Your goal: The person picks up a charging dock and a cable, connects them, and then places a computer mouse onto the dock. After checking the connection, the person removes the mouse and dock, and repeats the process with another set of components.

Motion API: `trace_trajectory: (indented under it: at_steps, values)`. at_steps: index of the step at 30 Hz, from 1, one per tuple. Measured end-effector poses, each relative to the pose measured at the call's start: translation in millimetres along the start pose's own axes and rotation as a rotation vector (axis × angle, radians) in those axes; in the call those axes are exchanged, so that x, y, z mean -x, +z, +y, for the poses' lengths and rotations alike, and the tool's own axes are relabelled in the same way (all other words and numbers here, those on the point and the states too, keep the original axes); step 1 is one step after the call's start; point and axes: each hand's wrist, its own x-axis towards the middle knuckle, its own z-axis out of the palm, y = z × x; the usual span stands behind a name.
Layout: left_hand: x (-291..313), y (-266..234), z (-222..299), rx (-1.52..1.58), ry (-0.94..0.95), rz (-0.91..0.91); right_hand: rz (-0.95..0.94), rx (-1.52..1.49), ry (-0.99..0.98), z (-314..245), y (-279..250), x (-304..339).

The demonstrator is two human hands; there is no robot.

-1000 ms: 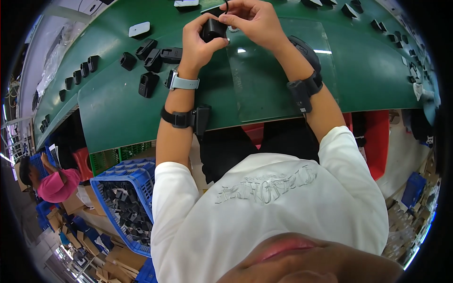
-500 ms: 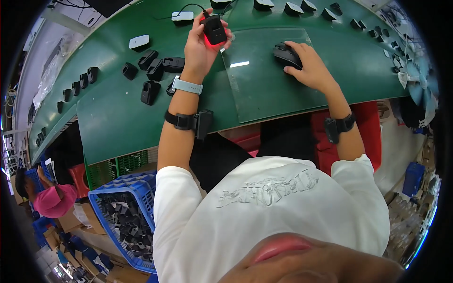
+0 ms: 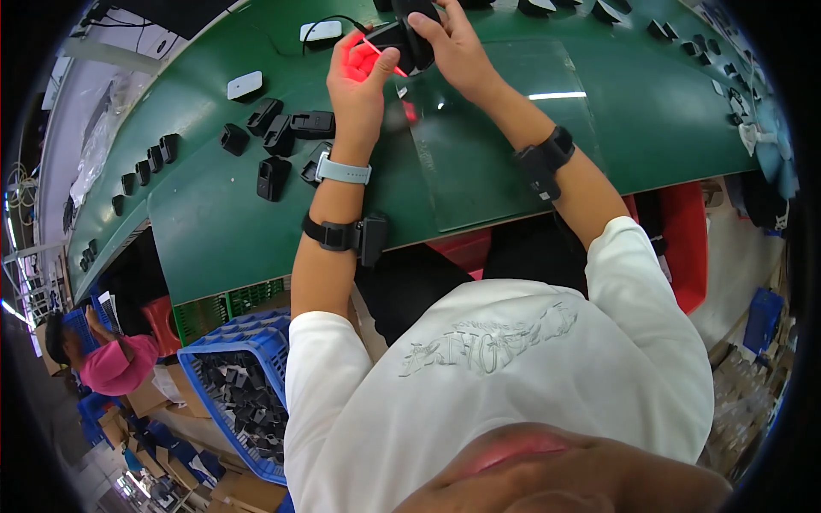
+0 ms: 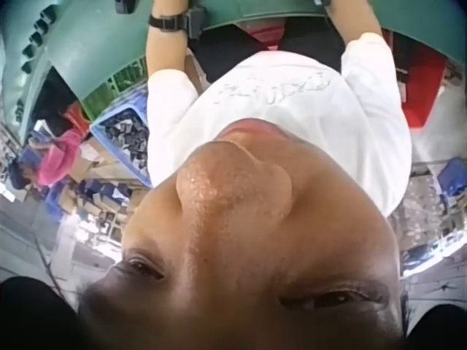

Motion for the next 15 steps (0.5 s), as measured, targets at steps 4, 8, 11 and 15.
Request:
trace_trajectory:
  at_steps: [4,8,11,15]
  values:
    - [3,2,-4,-0.084,-0.004,0.008,0.007,0.111,-0.056,9,2,9]
    - [2,2,-5,-0.017,-0.057,-0.002,-0.019,0.277,-0.009,-16,7,18]
    - [3,-1,-8,0.165,-0.2,-0.001,-0.073,0.734,-0.358,-7,5,21]
    - [3,-4,-3,0.256,-0.299,-0.01,-0.117,0.714,-0.41,-14,5,26]
